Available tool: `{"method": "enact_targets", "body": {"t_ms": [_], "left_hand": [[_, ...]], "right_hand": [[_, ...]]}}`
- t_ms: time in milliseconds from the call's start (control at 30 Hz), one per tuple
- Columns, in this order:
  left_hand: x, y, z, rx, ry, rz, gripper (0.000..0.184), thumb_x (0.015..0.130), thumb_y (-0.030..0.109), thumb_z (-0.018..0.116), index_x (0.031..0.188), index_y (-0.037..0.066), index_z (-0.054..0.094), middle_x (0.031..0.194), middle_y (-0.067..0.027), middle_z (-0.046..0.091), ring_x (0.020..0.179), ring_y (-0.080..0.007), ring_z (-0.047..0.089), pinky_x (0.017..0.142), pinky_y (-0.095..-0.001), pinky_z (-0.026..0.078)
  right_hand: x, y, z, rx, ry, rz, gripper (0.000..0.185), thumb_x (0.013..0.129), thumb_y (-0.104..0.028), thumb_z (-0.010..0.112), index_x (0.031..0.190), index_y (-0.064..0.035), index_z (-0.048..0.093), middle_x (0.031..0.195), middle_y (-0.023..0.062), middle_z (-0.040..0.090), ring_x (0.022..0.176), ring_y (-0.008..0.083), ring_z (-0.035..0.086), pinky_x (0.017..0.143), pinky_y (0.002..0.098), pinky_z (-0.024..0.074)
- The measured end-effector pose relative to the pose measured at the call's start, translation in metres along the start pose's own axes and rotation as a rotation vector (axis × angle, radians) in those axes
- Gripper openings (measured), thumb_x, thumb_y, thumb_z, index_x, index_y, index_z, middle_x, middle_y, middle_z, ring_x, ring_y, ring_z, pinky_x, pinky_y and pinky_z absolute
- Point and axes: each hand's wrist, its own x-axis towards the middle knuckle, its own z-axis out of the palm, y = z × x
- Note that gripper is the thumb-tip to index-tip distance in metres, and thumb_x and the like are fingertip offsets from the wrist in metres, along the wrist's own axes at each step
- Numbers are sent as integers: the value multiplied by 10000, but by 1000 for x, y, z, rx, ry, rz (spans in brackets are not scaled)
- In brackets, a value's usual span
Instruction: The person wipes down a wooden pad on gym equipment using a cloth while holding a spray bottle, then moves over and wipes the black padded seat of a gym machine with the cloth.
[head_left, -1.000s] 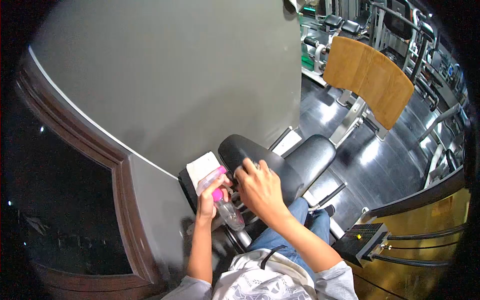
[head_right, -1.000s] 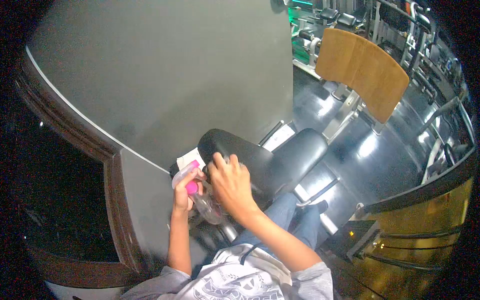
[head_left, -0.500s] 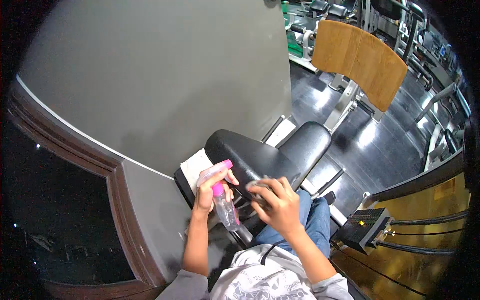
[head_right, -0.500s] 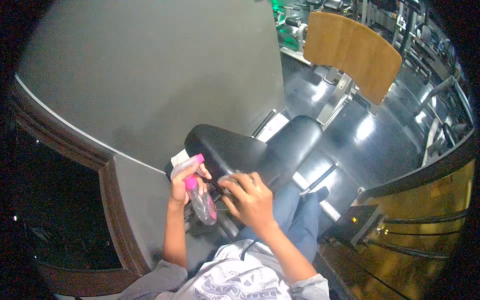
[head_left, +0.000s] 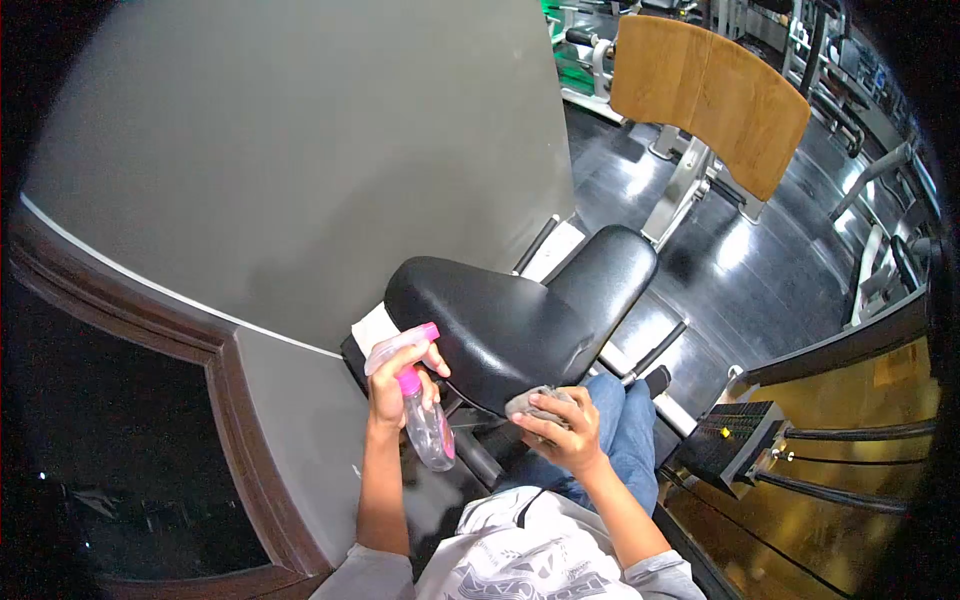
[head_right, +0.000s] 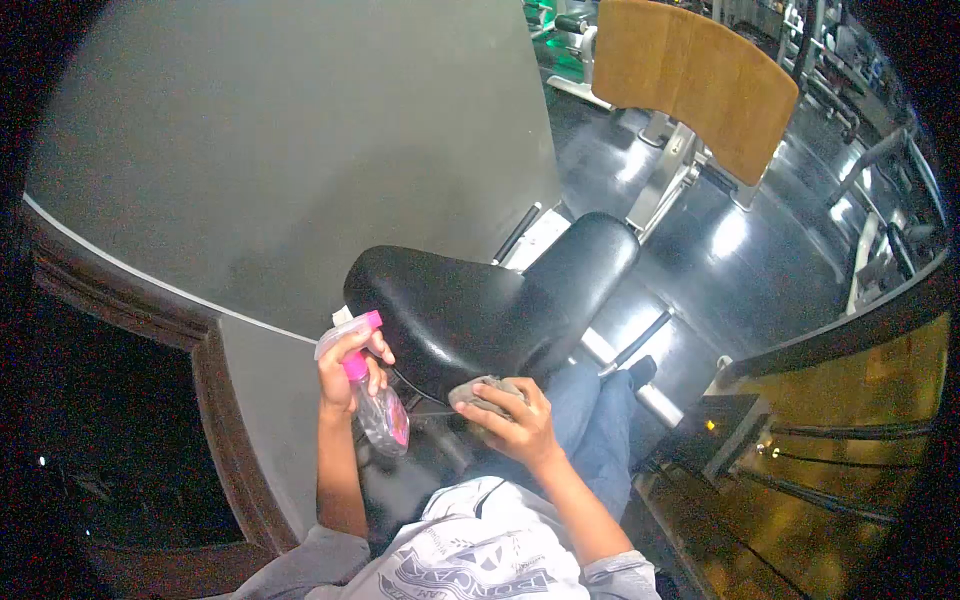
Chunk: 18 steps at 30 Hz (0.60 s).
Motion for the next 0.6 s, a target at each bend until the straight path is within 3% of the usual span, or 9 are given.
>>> {"method": "enact_targets", "body": {"t_ms": [100, 167, 267, 400, 500, 600], "left_hand": [[0, 1, 1, 27, 17, -20, 296, 911, 254, 534, 845, -30, 581, 740, -214, 638, 337, -195, 504, 388, -311, 476], [0, 2, 3, 55, 25, -25, 321, 905, 293, 529, 801, -8, 569, 737, -213, 635, 326, -200, 486, 377, -310, 464], [0, 1, 3, 49, 71, -44, 316, 901, 291, 525, 806, -7, 568, 725, -209, 623, 322, -204, 478, 376, -313, 463], [0, 2, 0, 85, 40, -23, 317, 897, 297, 516, 803, -1, 568, 727, -205, 624, 324, -205, 479, 380, -317, 464], [-1, 7, 4, 99, 53, -38, 321, 897, 300, 513, 803, -2, 568, 730, -207, 628, 323, -205, 481, 382, -317, 467], [0, 3, -2, 91, 38, -33, 317, 892, 297, 519, 801, -2, 567, 736, -214, 634, 322, -211, 484, 386, -320, 474]], "right_hand": [[-27, 14, 15, 78, 121, 27, 507, 564, -130, 870, 1021, -269, 702, 1156, 4, 598, 931, 273, 597, 757, 394, 520], [-40, 20, 24, 125, 122, 34, 579, 579, -65, 860, 1088, -261, 666, 1205, 28, 539, 997, 308, 567, 804, 410, 532], [-67, 29, 39, 205, 227, 234, 501, 682, 6, 794, 1069, -215, 565, 1198, 87, 494, 1061, 330, 544, 881, 468, 490], [-64, 16, 52, 201, 358, 413, 395, 735, 27, 721, 1053, -158, 578, 1180, 117, 496, 1038, 337, 541, 901, 465, 465], [-40, -4, 45, 149, 359, 378, 405, 724, 67, 698, 1054, -133, 572, 1145, 147, 485, 1011, 326, 521, 878, 464, 451], [-23, -10, 37, 118, 310, 248, 342, 710, -21, 735, 1014, -149, 644, 1144, 107, 544, 967, 318, 544, 824, 449, 475]]}}
